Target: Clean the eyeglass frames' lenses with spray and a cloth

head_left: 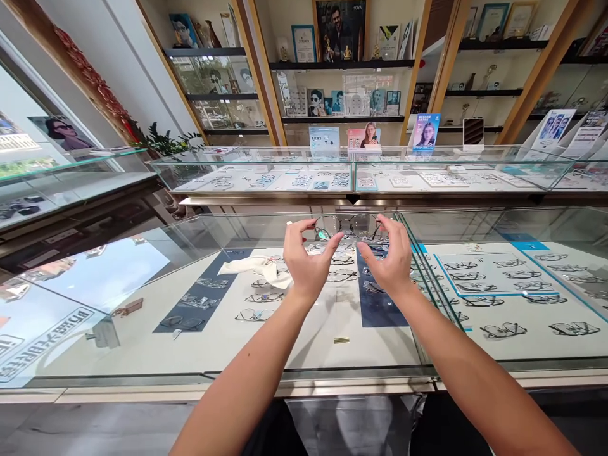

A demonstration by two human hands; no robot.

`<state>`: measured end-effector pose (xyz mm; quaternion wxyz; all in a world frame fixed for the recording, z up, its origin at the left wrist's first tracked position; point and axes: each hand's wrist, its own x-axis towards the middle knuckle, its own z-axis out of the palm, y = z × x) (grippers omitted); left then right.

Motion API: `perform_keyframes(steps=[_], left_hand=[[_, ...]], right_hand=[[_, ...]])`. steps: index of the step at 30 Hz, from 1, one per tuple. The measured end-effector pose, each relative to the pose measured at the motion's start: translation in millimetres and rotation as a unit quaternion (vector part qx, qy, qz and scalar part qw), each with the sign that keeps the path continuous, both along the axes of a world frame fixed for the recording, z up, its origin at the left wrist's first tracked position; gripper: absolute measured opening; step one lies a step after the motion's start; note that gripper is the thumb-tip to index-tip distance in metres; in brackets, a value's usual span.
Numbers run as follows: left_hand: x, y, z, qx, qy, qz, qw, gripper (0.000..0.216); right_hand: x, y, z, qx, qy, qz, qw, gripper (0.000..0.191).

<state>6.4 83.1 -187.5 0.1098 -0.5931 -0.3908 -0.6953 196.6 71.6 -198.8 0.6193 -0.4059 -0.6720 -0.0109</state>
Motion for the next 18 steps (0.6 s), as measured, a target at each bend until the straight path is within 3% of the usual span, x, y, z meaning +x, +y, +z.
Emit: perform_keyframes(steps=[13,18], left_hand=[[0.2,2.1,-5.0,-0.022,0.031,-0.006,0.999,0.054],[1.8,2.7,-6.7,-0.033,0.014,0.004,0.999,0.057]], right_hand=[[-1.4,4.5,-0.2,0.037,-0.009,-0.051,0.998,0.042],[-3.1,3.5,-0.4,0.045,-0.031,-0.055,0.997,0.053]])
